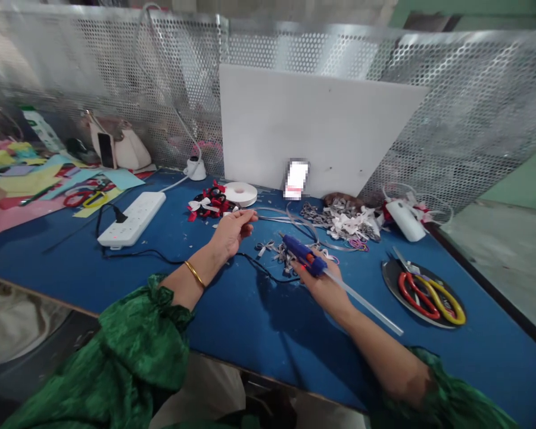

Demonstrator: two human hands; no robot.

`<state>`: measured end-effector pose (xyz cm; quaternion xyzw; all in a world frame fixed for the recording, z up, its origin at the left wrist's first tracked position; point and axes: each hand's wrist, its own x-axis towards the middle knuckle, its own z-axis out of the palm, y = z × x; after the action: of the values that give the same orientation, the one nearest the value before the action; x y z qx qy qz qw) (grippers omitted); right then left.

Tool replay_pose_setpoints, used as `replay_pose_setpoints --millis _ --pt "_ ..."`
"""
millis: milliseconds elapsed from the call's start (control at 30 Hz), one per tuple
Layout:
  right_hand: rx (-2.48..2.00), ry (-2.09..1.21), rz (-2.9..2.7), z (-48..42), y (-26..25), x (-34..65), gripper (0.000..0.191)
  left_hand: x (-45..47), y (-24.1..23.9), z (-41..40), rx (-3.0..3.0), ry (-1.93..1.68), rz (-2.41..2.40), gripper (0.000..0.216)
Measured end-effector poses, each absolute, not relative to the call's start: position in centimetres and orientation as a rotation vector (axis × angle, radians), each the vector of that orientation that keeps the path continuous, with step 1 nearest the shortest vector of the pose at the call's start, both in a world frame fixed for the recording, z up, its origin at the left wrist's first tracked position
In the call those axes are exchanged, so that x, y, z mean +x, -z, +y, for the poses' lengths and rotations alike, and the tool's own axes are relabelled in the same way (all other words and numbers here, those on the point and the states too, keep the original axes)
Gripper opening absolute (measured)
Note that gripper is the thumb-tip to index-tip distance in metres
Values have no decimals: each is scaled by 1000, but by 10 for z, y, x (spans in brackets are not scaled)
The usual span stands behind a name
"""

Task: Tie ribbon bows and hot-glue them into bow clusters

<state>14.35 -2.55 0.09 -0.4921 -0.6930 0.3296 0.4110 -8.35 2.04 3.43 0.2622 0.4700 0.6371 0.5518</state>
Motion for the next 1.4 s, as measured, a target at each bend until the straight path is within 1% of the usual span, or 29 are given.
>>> replay_pose_setpoints --millis 100,267,333,500,600,733,800,900,967,1000,1100,1133,1233,1333,1400 --pt "-1224 -822 -1772 -26 -2 143 31 -86 -34 20 635 -1512 1048 18" --pt "-1210 -743 -1773 -25 0 141 30 -93 -30 23 611 -1526 1029 35" --pt "-1202 -722 -1795 -24 1 140 30 -94 -30 24 582 -1548 1062 37" --pt "-1180 -718 -1804 -23 -1 140 27 -93 -34 24 628 -1620 1162 18" --pt "-1184 -721 -1804 -23 -6 140 27 -95 -35 25 667 -1633 1142 19" --pt "-1184 -699 -1794 -23 -7 140 28 -100 -32 28 667 -1645 1055 14" --pt "-1177 -702 -1802 -22 -6 140 28 -102 -31 29 653 -1619 1047 17" --pt "-1171 -701 -1805 -21 -5 140 28 -103 -30 30 604 -1600 1071 29" --pt "-1169 -699 -1802 -21 -5 140 28 -102 -30 29 574 -1623 1102 33" --pt "-1168 -698 -1801 -21 -5 140 27 -101 -30 29 565 -1640 1125 31" --pt "-1169 -693 -1799 -21 -5 141 28 -98 -30 29 587 -1649 1186 13" --pt "-1167 -693 -1800 -21 -5 141 28 -97 -31 28 601 -1641 1190 10" --pt "-1151 -708 -1803 -21 -4 141 26 -96 -31 27 616 -1632 1134 13" --pt "-1152 -729 -1789 -22 -3 140 26 -97 -30 26 594 -1610 1017 11" --pt "-1144 -768 -1759 -22 -2 140 26 -98 -29 26 575 -1597 982 22"
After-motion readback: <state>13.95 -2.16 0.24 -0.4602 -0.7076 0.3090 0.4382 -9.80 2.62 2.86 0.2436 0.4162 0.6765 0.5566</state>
